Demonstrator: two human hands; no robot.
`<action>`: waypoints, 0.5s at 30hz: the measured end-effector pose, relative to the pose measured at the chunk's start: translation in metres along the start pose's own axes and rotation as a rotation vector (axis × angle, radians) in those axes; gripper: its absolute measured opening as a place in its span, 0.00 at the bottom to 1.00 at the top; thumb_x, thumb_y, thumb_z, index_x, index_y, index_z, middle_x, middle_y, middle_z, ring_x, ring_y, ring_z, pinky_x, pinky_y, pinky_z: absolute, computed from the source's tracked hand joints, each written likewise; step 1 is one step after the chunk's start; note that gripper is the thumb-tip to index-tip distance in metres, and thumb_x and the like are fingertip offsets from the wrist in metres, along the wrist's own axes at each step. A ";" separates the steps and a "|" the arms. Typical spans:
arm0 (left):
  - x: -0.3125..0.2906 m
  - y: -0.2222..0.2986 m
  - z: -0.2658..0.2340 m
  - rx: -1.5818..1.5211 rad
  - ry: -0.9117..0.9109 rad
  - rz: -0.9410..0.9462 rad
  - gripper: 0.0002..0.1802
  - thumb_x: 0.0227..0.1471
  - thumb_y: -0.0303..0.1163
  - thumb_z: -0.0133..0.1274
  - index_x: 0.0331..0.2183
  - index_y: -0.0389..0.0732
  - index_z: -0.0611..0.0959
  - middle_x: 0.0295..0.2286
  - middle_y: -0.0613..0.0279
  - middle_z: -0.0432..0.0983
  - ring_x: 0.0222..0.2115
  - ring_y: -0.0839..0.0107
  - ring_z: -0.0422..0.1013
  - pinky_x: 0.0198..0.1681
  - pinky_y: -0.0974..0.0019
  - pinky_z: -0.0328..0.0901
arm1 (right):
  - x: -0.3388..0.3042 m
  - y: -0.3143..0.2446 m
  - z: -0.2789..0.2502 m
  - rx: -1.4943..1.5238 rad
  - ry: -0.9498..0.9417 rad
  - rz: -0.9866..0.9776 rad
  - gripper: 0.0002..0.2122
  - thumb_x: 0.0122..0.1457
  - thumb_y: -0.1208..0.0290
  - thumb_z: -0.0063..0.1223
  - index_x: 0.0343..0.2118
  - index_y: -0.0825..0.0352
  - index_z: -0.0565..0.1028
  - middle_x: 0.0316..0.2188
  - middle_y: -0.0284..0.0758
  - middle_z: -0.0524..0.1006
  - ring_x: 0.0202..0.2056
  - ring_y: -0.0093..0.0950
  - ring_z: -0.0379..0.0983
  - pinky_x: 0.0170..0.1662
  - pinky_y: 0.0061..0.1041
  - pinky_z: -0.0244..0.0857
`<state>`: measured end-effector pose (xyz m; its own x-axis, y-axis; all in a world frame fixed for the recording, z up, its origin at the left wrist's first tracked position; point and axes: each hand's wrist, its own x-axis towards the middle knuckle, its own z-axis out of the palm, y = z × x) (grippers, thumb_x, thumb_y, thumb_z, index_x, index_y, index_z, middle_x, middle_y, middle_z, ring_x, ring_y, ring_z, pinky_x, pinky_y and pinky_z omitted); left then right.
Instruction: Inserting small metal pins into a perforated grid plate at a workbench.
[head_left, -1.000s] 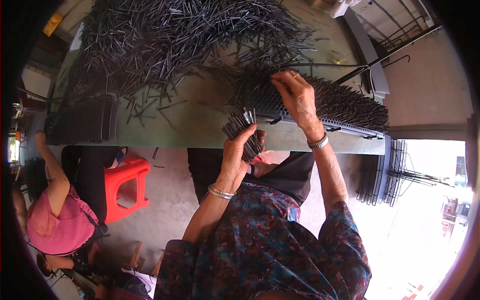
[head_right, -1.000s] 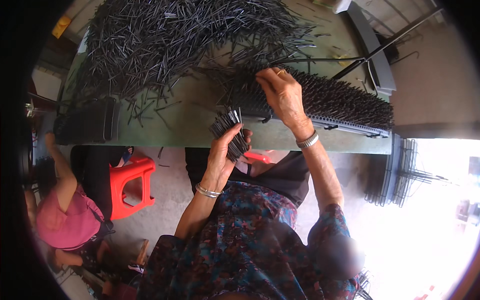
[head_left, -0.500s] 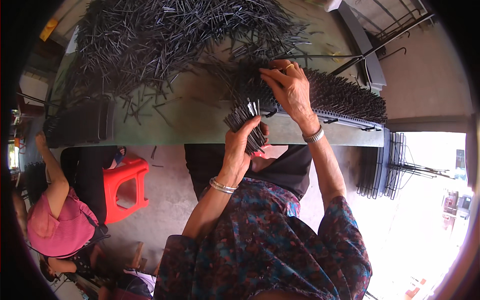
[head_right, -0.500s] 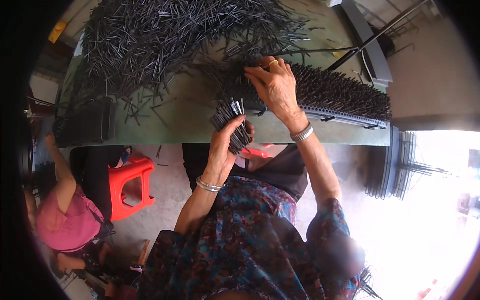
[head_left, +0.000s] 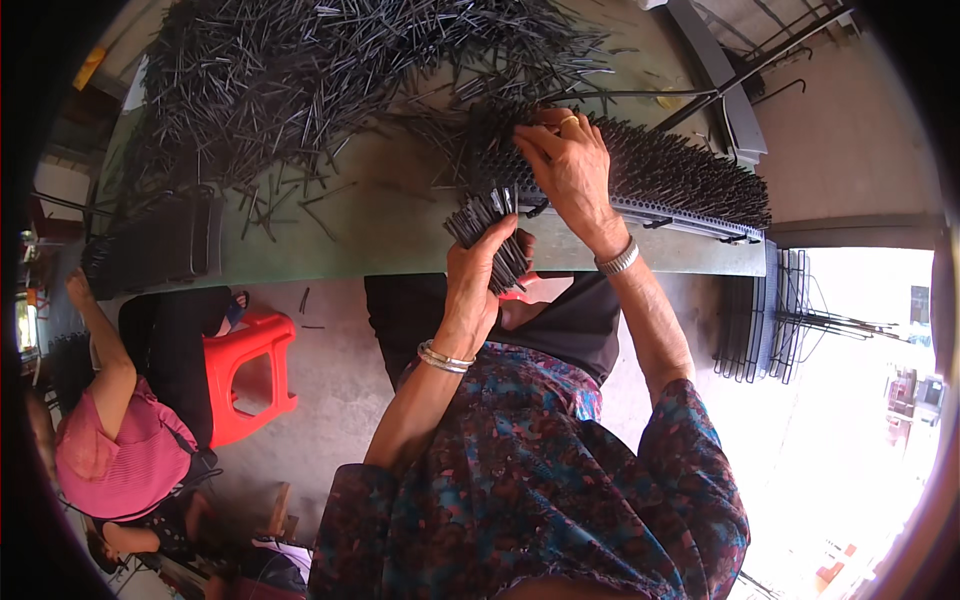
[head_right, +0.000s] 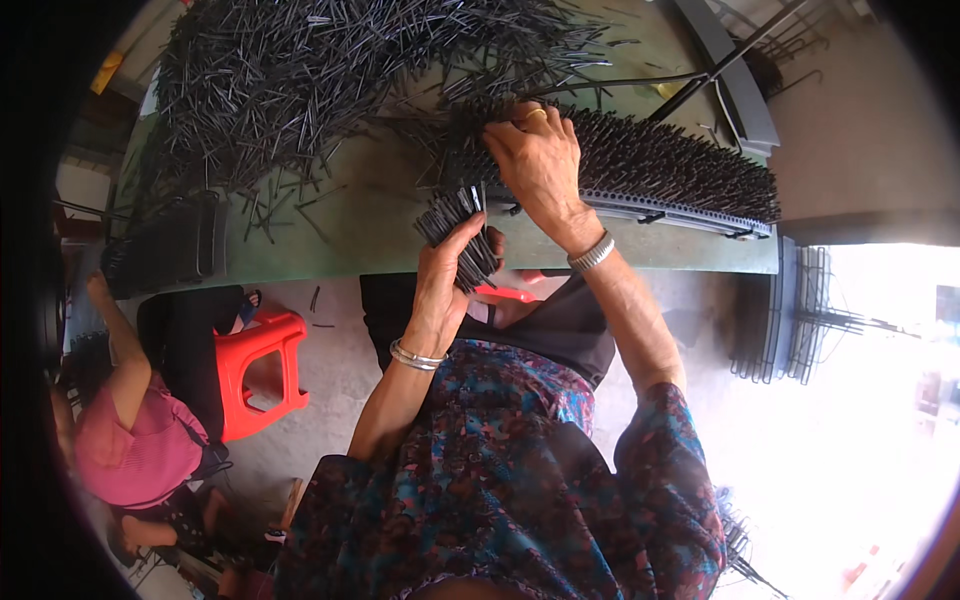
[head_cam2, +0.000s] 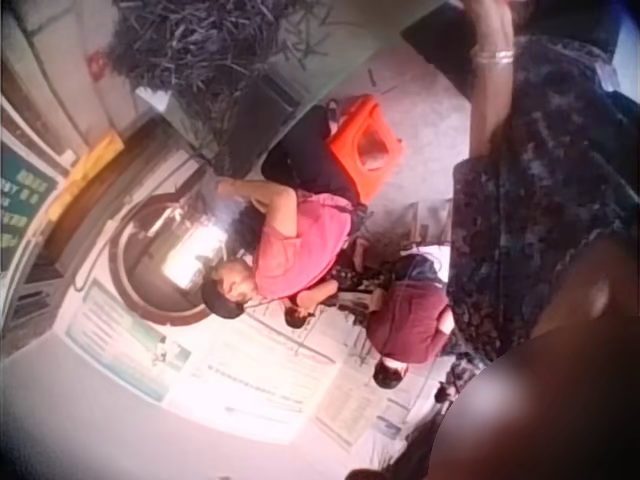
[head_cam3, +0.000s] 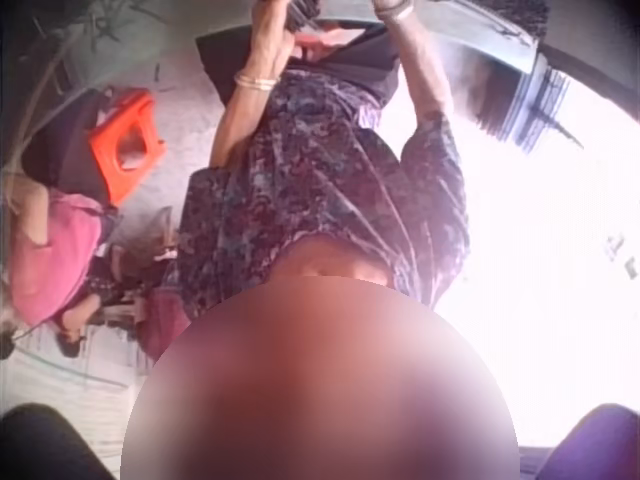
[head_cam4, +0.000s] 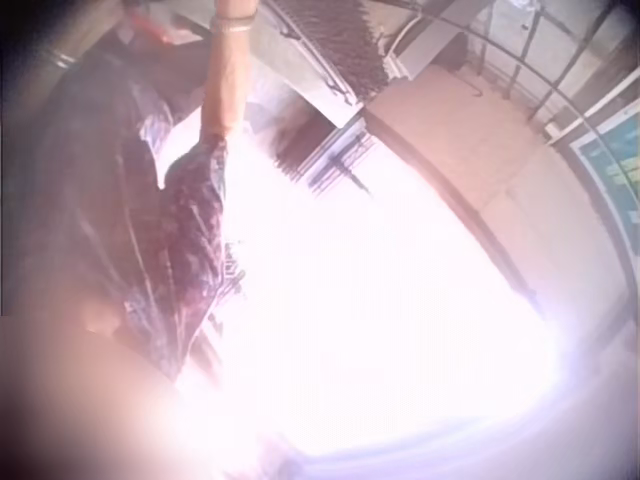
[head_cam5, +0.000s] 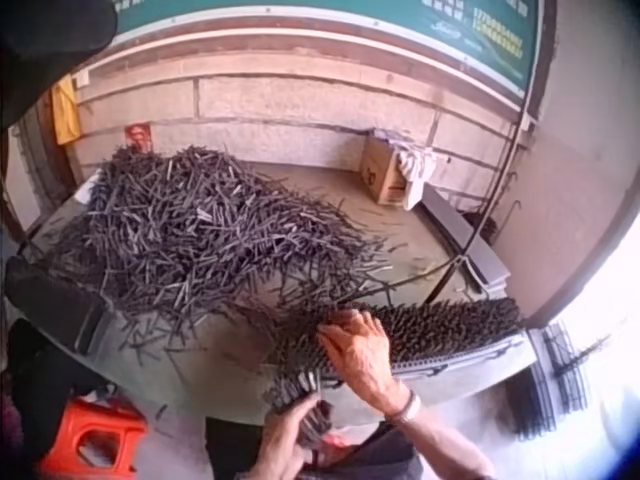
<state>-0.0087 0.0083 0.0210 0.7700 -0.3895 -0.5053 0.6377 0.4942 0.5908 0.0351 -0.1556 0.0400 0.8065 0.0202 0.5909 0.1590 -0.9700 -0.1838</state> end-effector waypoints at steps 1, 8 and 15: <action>-0.001 0.001 -0.001 -0.009 0.006 0.005 0.11 0.51 0.33 0.61 0.33 0.35 0.80 0.22 0.58 0.78 0.20 0.72 0.74 0.19 0.68 0.71 | -0.001 -0.003 -0.001 0.004 -0.003 -0.001 0.09 0.53 0.67 0.62 0.37 0.60 0.82 0.36 0.33 0.75 0.36 0.33 0.72 0.40 0.31 0.65; -0.002 0.002 -0.004 0.006 -0.034 -0.004 0.10 0.51 0.32 0.60 0.34 0.36 0.81 0.23 0.57 0.79 0.20 0.72 0.75 0.20 0.71 0.70 | -0.019 -0.010 -0.033 0.687 -0.444 0.323 0.14 0.57 0.68 0.61 0.42 0.71 0.78 0.30 0.33 0.78 0.31 0.19 0.73 0.32 0.22 0.66; -0.001 0.001 -0.001 0.026 -0.036 0.024 0.10 0.51 0.31 0.60 0.35 0.35 0.82 0.25 0.58 0.79 0.22 0.71 0.76 0.20 0.70 0.71 | -0.021 -0.021 -0.044 0.839 -0.569 0.546 0.08 0.59 0.74 0.55 0.38 0.73 0.77 0.25 0.32 0.78 0.27 0.17 0.72 0.32 0.19 0.67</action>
<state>-0.0092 0.0100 0.0212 0.7852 -0.4057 -0.4679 0.6188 0.4838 0.6189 -0.0100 -0.1466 0.0655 0.9909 -0.0393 -0.1290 -0.1335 -0.4208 -0.8973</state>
